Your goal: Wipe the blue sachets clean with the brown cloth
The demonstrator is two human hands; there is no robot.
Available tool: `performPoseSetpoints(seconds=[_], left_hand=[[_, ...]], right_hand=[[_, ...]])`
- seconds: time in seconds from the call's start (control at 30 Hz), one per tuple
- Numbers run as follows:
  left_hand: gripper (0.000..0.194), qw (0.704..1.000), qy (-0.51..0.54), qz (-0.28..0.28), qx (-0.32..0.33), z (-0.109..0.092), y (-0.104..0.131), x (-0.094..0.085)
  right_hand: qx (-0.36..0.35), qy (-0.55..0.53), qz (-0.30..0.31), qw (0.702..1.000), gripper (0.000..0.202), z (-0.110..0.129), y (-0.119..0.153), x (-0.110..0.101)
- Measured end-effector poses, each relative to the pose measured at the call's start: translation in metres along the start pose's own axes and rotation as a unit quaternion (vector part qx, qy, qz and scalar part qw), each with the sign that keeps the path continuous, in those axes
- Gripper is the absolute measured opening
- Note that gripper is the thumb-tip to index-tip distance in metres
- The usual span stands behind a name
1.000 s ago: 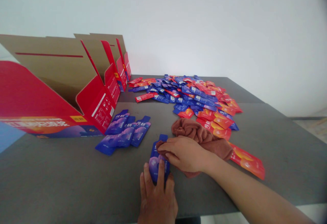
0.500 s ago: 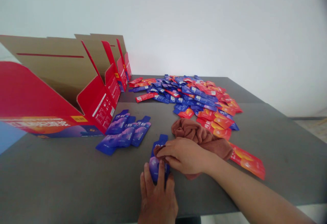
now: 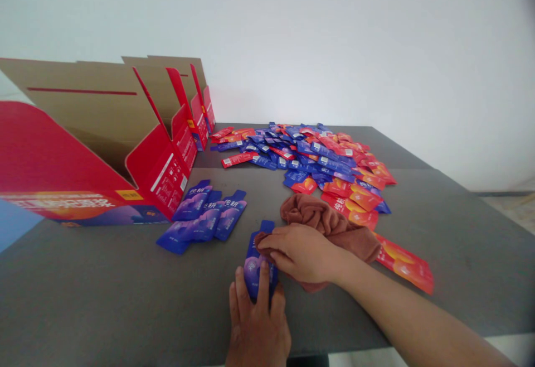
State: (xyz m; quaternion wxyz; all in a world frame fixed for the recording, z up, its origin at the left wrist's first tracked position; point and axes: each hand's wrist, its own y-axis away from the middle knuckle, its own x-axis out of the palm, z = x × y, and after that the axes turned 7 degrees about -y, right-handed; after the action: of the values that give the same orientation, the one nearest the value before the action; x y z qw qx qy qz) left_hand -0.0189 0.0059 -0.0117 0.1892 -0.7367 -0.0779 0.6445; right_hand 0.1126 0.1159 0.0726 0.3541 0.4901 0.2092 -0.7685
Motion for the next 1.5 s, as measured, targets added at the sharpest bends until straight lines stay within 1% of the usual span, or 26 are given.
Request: performPoseSetpoints(seconds=[0.13, 0.57, 0.7, 0.9, 1.0, 1.1, 1.23, 1.33, 1.4, 1.5], left_hand=[[0.036, 1.0, -0.002, -0.005, 0.006, 0.0007, 0.0004, 0.0007], [0.036, 1.0, -0.017, -0.013, 0.017, 0.0018, 0.0034, 0.0054], [0.036, 1.0, -0.015, -0.012, 0.018, 0.0021, 0.0031, 0.0052], [0.036, 1.0, -0.02, -0.008, 0.022, 0.0032, 0.0034, 0.0051], [0.033, 1.0, -0.018, -0.01, 0.019, 0.0032, 0.0037, 0.0057], [0.034, 1.0, -0.012, -0.011, 0.015, 0.0025, 0.0032, 0.0055], [0.04, 1.0, -0.007, -0.009, 0.011, 0.0019, 0.0026, 0.005], [0.041, 1.0, -0.009, -0.013, 0.01, 0.0024, 0.0031, 0.0059], [0.041, 1.0, -0.011, -0.011, 0.013, 0.0031, 0.0037, 0.0068], [0.039, 1.0, -0.01, -0.009, 0.022, 0.0038, 0.0045, 0.0076]], right_hand=[[-0.006, 0.003, -0.002, 1.0, 0.028, 0.0002, 0.0004, -0.0005], [-0.042, -0.022, 0.026, 0.999, 0.028, -0.0004, 0.0014, -0.0034], [-0.027, -0.015, 0.022, 0.999, 0.028, -0.0002, 0.0004, -0.0027], [0.014, -0.015, -0.002, 1.0, 0.03, -0.0024, 0.0003, 0.0014], [0.02, -0.014, -0.008, 1.0, 0.03, -0.0036, 0.0002, 0.0024], [0.006, -0.01, -0.004, 1.0, 0.029, -0.0025, 0.0004, 0.0006], [-0.028, -0.016, 0.027, 0.999, 0.028, 0.0003, 0.0012, -0.0031], [-0.042, -0.029, 0.035, 0.998, 0.029, 0.0011, 0.0017, -0.004], [-0.042, -0.032, 0.035, 0.998, 0.029, 0.001, 0.0018, -0.0038], [-0.024, -0.023, 0.028, 0.999, 0.028, 0.0004, 0.0015, -0.0028]])
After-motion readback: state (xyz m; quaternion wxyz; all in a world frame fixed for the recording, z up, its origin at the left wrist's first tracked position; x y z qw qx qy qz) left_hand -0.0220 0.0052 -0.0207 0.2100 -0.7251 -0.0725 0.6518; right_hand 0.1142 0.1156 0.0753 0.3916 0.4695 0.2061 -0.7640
